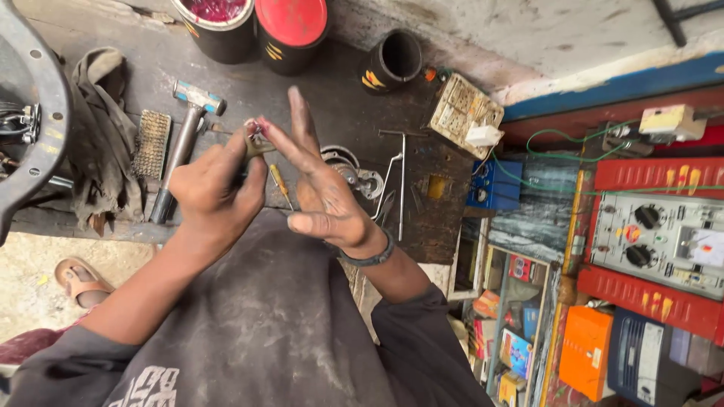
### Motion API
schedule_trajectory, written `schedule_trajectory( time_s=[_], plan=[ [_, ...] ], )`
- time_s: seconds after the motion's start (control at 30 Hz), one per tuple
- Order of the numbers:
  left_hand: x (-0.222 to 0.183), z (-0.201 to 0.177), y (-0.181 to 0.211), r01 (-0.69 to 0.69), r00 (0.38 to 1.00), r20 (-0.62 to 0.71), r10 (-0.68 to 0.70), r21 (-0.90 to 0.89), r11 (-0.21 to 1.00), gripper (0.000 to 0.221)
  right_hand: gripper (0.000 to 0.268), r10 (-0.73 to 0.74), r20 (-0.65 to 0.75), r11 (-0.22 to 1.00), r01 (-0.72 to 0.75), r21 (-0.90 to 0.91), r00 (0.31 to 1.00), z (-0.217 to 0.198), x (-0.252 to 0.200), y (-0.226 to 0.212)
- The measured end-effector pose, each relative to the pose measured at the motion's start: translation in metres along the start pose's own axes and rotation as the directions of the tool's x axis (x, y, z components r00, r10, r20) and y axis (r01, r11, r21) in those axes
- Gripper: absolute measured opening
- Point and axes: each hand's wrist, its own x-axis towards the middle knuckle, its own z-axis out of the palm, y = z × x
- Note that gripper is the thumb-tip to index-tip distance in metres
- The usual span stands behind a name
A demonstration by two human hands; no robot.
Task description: Cleaning, greasing, and assembling a motorcycle starter motor armature into its housing.
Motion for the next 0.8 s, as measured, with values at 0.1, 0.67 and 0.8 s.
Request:
schedule_trajectory(
  time_s=[0.1, 0.67, 0.8],
  plan=[
    [0.002, 0.004, -0.001, -0.091, 0.996, -0.004, 0.091, 0.054, 0.994, 0.043, 0.085, -0.004, -0.029, 0.984, 0.009, 0.176, 1.000, 0.002, 0.001, 0.007],
    [0.014, 0.003, -0.007, -0.267, 0.962, 0.045, 0.268, 0.344, 0.900, 0.047, 0.087, -0.016, -0.164, 0.933, -0.044, -0.356, 0.986, 0.015, -0.003, -0.046],
    [0.018, -0.001, -0.005, -0.313, 0.949, 0.099, 0.298, 0.381, 0.870, 0.046, 0.085, -0.337, 0.003, -0.131, -0.044, -0.990, 0.942, -0.004, -0.004, -0.008]
  ],
)
